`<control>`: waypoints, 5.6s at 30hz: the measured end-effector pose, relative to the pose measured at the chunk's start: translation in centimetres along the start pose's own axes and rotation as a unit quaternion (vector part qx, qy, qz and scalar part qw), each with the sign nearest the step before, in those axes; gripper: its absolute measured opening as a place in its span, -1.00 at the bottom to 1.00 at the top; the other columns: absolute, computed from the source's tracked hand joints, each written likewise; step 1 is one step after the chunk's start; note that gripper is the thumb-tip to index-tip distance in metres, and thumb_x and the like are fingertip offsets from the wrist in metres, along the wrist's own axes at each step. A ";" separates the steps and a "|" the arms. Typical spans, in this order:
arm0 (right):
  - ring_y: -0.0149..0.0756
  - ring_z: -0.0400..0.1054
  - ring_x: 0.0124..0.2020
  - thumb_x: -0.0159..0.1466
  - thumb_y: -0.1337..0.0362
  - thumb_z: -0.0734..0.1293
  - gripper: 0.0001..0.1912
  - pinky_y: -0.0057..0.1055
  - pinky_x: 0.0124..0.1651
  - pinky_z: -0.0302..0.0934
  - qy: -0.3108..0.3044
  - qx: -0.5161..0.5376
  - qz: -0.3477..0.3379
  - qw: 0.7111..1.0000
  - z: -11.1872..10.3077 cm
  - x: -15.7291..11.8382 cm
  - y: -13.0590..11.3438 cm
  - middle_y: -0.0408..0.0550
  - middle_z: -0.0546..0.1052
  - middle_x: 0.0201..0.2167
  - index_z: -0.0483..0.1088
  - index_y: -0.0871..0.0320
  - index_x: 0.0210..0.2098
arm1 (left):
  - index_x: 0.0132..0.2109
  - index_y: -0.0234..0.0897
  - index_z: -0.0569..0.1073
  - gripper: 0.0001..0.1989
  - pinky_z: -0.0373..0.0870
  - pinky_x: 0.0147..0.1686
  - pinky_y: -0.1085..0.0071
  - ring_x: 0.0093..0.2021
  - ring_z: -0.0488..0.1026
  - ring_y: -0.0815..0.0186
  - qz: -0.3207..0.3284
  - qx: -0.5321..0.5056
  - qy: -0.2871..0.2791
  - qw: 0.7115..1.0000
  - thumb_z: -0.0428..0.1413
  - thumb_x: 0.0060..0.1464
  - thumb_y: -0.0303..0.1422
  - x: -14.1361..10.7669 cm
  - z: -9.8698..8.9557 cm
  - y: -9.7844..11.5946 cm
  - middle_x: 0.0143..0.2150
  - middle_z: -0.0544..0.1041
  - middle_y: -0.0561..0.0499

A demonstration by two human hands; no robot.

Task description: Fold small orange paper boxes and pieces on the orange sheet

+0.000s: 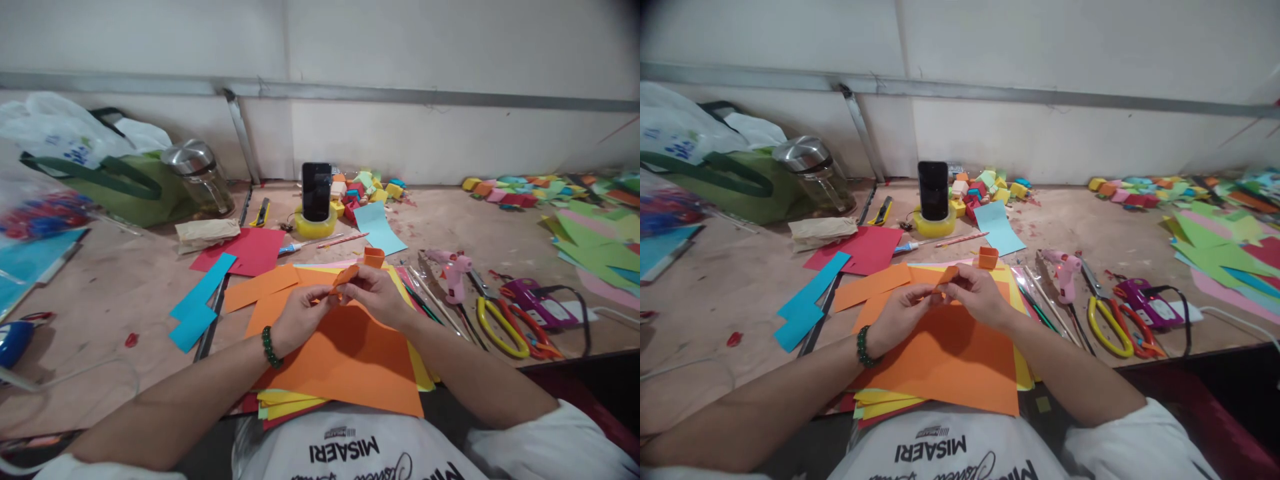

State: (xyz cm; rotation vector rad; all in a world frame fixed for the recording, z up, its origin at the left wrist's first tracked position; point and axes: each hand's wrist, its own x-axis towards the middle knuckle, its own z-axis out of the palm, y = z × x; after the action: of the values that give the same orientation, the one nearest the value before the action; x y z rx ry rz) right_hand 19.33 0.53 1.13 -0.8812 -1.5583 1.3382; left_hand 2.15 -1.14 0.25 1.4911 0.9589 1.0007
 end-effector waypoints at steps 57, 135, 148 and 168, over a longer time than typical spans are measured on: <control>-0.30 0.45 -0.32 0.28 0.48 0.16 -0.71 -0.38 -0.31 0.38 0.013 -0.462 -0.379 0.802 0.2 -1.1 -0.2 0.05 0.55 -0.30 0.38 0.17 -0.07 | -0.22 -0.28 0.60 -0.73 0.48 -0.18 0.37 -0.27 0.54 0.26 0.060 0.026 0.092 0.994 0.10 0.13 -0.21 -0.3 0.0 -0.3 -0.25 0.64 -0.08; -0.35 0.41 -0.42 0.25 0.31 0.36 -0.91 -0.39 -0.34 0.33 -0.001 -0.249 -0.214 0.945 -0.4 -0.2 -0.2 -0.06 0.54 -0.47 0.48 0.14 -0.38 | -0.50 -0.23 0.22 -0.71 0.16 -0.47 0.44 -0.53 0.26 0.36 0.108 0.304 -0.029 0.946 -0.17 0.18 -0.35 -0.7 -0.4 0.7 -0.57 0.31 0.07; -0.39 0.33 -0.52 0.28 0.46 0.26 -0.85 -0.45 -0.41 0.34 -0.006 -0.477 -0.456 0.751 1.2 -2.4 -1.3 -0.10 0.48 -0.54 0.41 0.10 -0.29 | -0.56 -0.27 0.29 -0.58 0.21 -0.55 0.50 -0.59 0.25 0.42 0.010 0.089 0.039 0.995 -0.10 0.19 -0.15 -0.8 0.1 0.1 -0.64 0.28 0.11; -0.36 0.38 -0.44 0.30 0.27 0.29 -0.88 -0.42 -0.41 0.31 0.032 -0.343 -0.312 0.886 0.8 -1.6 -1.1 -0.05 0.51 -0.42 0.42 0.14 -0.20 | -0.36 -0.22 0.25 -0.65 0.30 -0.36 0.41 -0.44 0.31 0.35 0.081 0.109 -0.022 0.990 -0.21 0.29 -0.13 -1.2 0.1 0.9 -0.45 0.36 0.05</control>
State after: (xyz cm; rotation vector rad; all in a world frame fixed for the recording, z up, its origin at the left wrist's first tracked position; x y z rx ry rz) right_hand 19.18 -1.44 1.86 -0.7056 -2.0637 0.2818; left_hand 1.93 -2.41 1.04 1.7895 0.9505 0.9977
